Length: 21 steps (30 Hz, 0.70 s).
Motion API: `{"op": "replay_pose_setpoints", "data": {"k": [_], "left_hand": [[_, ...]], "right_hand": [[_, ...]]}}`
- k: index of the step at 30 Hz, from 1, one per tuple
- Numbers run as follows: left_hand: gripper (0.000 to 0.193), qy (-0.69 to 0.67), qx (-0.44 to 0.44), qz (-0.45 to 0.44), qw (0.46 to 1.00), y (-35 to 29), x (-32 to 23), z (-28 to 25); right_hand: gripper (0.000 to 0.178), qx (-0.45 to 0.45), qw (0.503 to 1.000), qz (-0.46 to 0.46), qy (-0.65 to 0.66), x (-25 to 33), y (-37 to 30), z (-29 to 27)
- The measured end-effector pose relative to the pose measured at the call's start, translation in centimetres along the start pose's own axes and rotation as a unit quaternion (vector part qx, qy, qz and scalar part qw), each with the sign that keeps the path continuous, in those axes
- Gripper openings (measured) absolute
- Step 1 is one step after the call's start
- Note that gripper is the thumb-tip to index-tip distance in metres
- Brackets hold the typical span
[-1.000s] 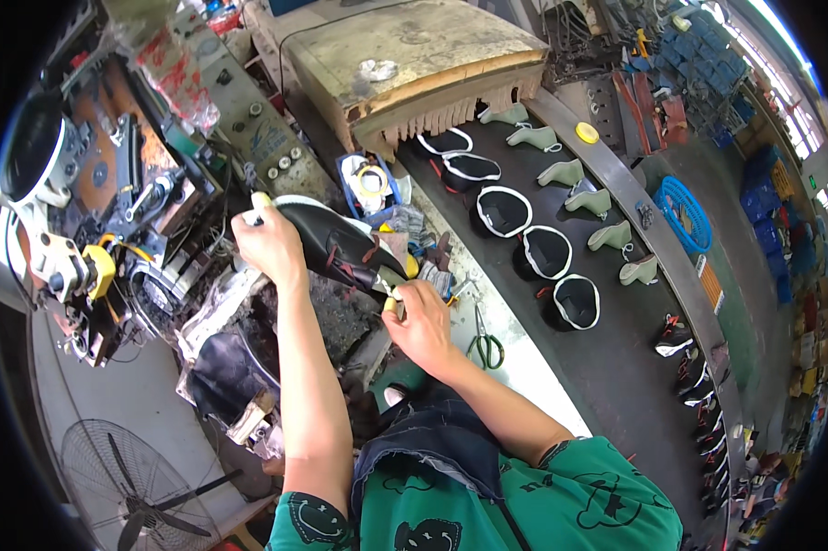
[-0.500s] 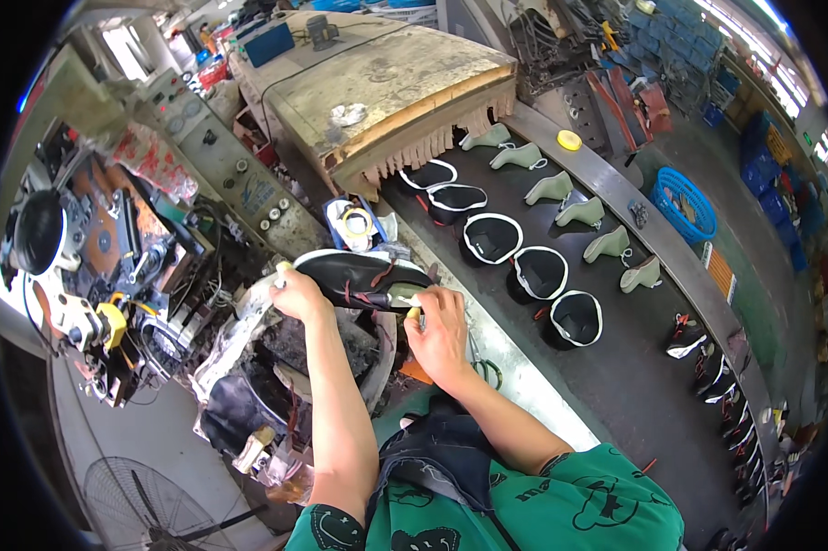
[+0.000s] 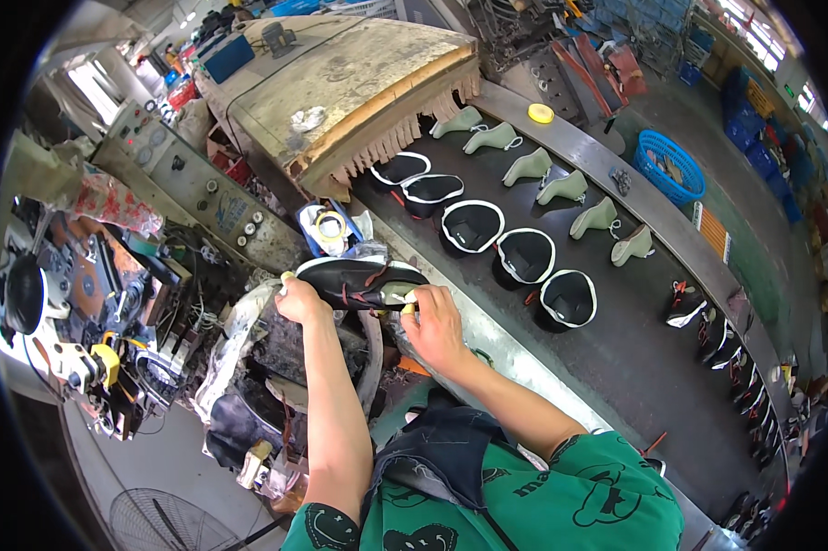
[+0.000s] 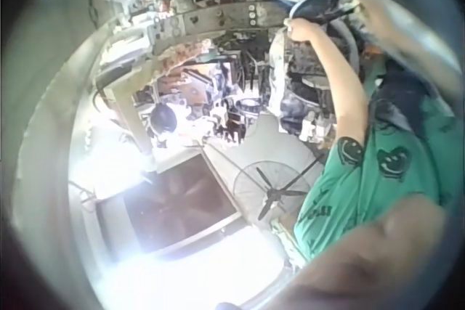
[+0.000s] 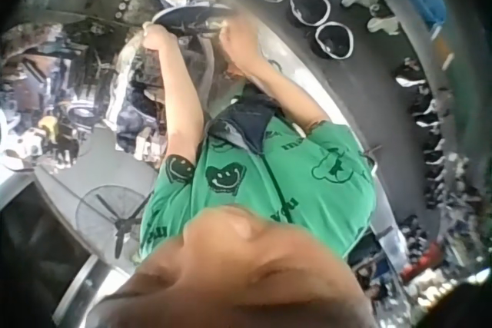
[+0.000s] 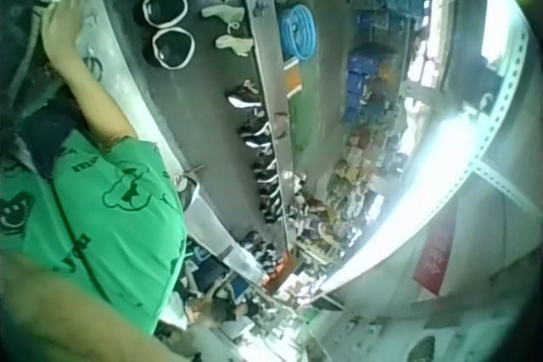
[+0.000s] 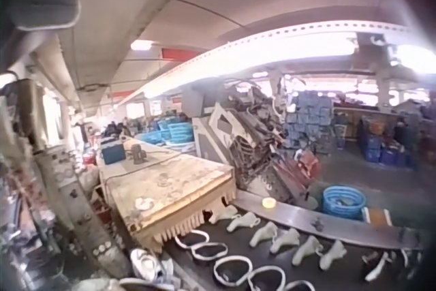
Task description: The person lasts shoes by picking up shoe uppers and lasts from a conveyor belt, fitting each upper onto a last, and pressing them in a lasting machine.
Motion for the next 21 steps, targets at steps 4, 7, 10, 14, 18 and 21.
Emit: {"op": "replay_pose_setpoints", "data": {"k": [4,7,10,14,18,21], "left_hand": [[0.056,-0.082,0.018,0.028,0.996,0.2,0.6,0.5],[0.035,-0.101,0.061,0.107,0.987,0.3,-0.3,0.6],[0.030,-0.011,0.133,0.174,0.976,-0.4,-1.4,1.1],[0.035,0.001,0.171,0.262,0.950,-3.6,-3.8,1.9],[0.033,-0.005,0.075,0.406,0.911,-4.3,-6.9,0.9],[0.037,0.051,0.070,0.276,0.957,-3.5,-7.4,0.6]], "right_hand": [[0.022,0.057,0.997,0.044,0.003,-1.1,-1.0,0.6],[0.020,0.151,0.980,0.106,0.076,-2.4,-2.3,1.9],[0.019,0.418,0.820,0.285,0.269,-2.5,-4.8,4.5],[0.015,0.441,0.750,0.341,0.354,-3.4,-6.6,5.9],[0.014,0.265,0.945,0.057,0.183,-0.8,-5.0,2.4],[0.019,0.182,0.971,0.013,0.153,0.7,-6.5,1.6]]}}
Point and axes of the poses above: each hand's wrist, its own y-axis towards the middle knuckle, its own z-axis out of the palm, x = y × z, the point moved 7 cm from there along y, towards the middle knuckle, and after that the axes turned 10 degrees about -y, right-handed, at the moved point
